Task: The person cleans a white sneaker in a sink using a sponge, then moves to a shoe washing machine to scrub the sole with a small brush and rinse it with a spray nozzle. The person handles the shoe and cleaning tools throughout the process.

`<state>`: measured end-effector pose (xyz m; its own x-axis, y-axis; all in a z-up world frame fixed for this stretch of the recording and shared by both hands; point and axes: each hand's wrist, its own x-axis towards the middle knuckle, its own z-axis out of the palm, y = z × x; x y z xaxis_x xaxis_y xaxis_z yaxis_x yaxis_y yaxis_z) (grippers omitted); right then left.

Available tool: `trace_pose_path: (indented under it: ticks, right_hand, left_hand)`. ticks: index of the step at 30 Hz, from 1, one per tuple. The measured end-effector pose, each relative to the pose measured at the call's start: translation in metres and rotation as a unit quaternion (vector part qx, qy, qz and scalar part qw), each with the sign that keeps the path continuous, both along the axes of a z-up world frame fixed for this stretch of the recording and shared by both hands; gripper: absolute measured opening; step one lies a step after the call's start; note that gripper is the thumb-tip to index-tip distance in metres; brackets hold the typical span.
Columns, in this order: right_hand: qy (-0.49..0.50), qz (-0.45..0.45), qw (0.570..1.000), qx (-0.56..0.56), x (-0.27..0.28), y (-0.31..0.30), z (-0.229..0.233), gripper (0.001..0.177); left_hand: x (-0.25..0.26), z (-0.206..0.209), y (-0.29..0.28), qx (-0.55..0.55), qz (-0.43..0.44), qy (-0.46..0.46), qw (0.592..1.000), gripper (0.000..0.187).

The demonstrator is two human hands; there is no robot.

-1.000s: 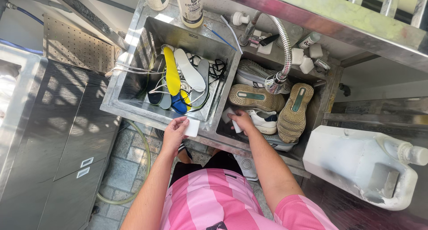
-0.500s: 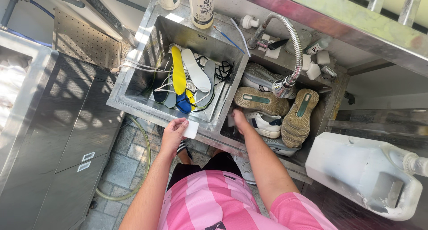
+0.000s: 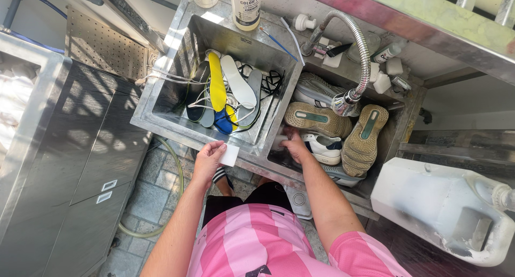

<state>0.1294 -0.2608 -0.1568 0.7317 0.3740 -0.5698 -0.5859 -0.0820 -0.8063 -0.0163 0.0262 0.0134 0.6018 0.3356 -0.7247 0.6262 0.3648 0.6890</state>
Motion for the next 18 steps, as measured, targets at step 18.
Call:
trace_pose_path:
  ticks: [18]
  right_hand:
    - [-0.305, 0.185, 0.863, -0.357, -0.023, -0.012, 0.015, 0.087]
  left_hand:
    - [0.003, -0.014, -0.011, 0.023, -0.047, -0.002, 0.999, 0.042]
